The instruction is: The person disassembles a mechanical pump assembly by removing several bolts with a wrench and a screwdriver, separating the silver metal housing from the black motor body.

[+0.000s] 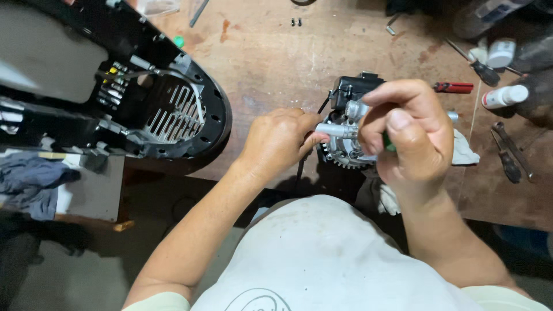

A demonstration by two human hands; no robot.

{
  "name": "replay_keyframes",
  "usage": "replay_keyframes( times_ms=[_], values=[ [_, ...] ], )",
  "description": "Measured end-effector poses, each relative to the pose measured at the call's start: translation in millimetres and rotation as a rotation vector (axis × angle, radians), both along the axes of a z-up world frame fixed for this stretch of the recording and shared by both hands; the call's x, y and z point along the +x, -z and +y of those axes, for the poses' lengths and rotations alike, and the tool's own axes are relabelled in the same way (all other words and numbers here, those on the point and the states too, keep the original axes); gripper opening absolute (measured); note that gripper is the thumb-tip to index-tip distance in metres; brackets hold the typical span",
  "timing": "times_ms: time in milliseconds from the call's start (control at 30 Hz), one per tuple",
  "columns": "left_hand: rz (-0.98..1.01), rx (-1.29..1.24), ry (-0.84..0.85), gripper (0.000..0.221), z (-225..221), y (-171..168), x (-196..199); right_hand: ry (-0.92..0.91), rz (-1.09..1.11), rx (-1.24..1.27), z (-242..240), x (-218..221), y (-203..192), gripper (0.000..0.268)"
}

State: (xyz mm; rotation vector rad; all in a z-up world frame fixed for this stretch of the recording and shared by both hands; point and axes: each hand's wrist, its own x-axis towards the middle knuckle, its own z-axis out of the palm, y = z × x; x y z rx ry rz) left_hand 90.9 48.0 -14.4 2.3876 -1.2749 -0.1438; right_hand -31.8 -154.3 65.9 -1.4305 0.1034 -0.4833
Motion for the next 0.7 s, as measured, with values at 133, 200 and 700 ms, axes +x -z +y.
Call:
replay_keyframes(
  times_ms=[133, 200, 700],
  values=[
    [0.033, 0.020, 0.066, 0.047, -1.2, 0.6, 8.1, -0.975, -0.005, 0.266, -47.2, 25.3, -6.3, 0.045],
    [0.051, -0.003, 0.064, 0.045, -0.3, 5.7, 0.6, -0.668, 0.012, 0.198, -21.0, 14.3, -1.2, 0.043],
    [0.411, -0.047, 0.082, 0.054, 2.6, 0.4, 57.9, 0.453, -0.024, 0.001, 38.0, -30.7, -8.1, 0.049]
  ],
)
